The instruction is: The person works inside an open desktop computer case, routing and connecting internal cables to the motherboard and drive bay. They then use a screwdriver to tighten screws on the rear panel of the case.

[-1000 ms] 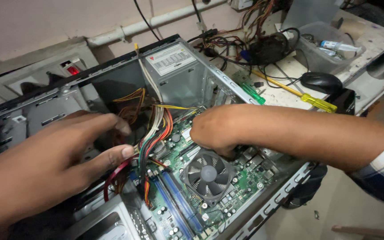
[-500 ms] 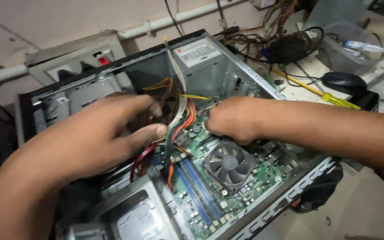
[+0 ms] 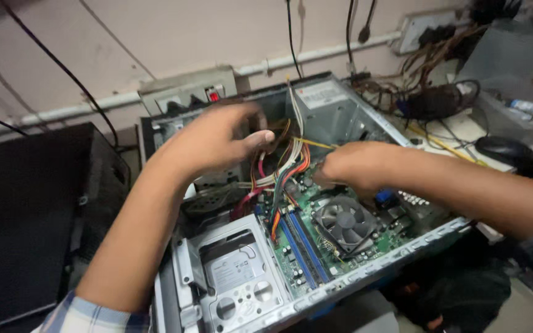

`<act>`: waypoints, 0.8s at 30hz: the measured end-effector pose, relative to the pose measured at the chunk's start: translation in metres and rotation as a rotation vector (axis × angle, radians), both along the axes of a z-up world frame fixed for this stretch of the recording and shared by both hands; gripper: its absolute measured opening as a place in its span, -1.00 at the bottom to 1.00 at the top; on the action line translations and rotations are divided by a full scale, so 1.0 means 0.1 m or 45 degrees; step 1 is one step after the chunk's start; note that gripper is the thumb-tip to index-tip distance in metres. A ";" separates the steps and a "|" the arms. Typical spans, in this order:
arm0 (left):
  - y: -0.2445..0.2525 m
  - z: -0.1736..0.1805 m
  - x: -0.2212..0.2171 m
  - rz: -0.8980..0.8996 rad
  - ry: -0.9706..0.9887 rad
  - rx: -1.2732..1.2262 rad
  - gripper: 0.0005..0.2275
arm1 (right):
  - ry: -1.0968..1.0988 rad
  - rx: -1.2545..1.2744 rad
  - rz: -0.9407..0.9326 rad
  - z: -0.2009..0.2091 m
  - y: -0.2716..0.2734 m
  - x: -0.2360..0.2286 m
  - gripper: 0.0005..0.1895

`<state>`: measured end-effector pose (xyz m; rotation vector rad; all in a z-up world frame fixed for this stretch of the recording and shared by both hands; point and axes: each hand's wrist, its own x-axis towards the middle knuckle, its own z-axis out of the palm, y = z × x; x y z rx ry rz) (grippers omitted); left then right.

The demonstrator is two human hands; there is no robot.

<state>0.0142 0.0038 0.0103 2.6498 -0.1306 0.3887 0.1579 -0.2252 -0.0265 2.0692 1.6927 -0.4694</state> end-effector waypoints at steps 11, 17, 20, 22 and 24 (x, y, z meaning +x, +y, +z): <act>0.53 -0.28 -0.15 0.304 0.038 -0.350 -0.61 | 1.137 1.166 -0.166 0.08 -0.31 0.61 -0.88; 0.49 -0.31 -0.27 0.213 -0.154 -0.342 -0.69 | 1.021 1.990 -0.440 0.08 -0.85 1.25 -0.82; 0.49 -0.31 -0.33 0.296 -0.183 -0.726 -0.69 | 0.655 2.186 -0.650 -0.37 -0.96 1.84 -0.84; 0.52 -0.32 -0.34 0.178 -0.318 -0.741 -0.72 | 0.600 2.233 -0.718 -0.79 -0.95 2.18 -0.90; 0.56 -0.35 -0.32 0.216 -0.322 -0.735 -0.73 | 0.593 2.256 -0.539 -1.12 -0.89 2.42 -0.88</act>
